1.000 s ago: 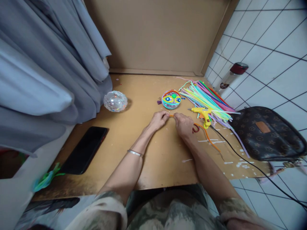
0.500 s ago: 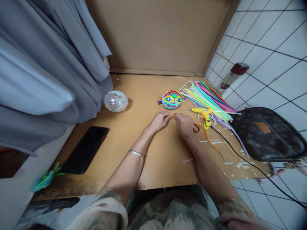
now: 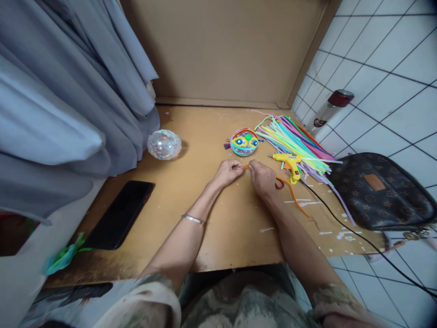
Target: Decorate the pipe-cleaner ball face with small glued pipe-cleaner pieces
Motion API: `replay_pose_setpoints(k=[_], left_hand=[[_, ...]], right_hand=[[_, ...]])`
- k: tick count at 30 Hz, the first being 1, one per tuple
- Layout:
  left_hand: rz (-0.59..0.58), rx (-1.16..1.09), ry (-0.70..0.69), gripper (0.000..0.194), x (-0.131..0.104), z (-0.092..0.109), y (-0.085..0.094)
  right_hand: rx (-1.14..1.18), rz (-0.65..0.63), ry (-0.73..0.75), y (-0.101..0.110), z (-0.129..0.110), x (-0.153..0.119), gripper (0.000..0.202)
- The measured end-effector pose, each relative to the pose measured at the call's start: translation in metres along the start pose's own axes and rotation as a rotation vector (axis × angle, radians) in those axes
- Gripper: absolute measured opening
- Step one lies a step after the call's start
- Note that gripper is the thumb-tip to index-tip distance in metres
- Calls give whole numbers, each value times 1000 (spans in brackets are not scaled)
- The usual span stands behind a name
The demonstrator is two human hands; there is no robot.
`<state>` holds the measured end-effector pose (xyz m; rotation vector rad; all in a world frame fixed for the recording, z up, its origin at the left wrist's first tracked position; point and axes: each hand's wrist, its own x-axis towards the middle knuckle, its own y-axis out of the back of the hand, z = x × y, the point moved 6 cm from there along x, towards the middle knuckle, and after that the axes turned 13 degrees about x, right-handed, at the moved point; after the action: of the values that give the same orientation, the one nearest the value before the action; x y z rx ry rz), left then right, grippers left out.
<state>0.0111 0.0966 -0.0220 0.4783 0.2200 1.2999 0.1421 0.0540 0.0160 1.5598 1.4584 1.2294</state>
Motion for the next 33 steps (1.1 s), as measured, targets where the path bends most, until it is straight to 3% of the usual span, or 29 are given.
replay_pose_setpoints(k=[4, 10, 16, 23, 25, 29, 33], left_hand=[[3, -61, 68, 15, -1, 0, 2], [6, -25, 47, 12, -1, 4, 2], [164, -143, 128, 12, -1, 2, 4], [325, -419, 291, 15, -1, -14, -13], [300, -452, 306, 17, 0, -16, -16], [139, -443, 272, 19, 4, -14, -17], [139, -310, 148, 19, 3, -10, -4]], right_hand=[[5, -9, -9, 0, -2, 0, 34], [-1, -18, -24, 0, -2, -1, 32], [-8, -23, -25, -5, -11, -5, 34], [-8, -18, -58, -20, -23, -8, 34], [0, -8, -56, -19, -20, -7, 33], [13, 63, -27, -8, -9, -5, 33], [36, 77, -21, -2, -4, -3, 35]])
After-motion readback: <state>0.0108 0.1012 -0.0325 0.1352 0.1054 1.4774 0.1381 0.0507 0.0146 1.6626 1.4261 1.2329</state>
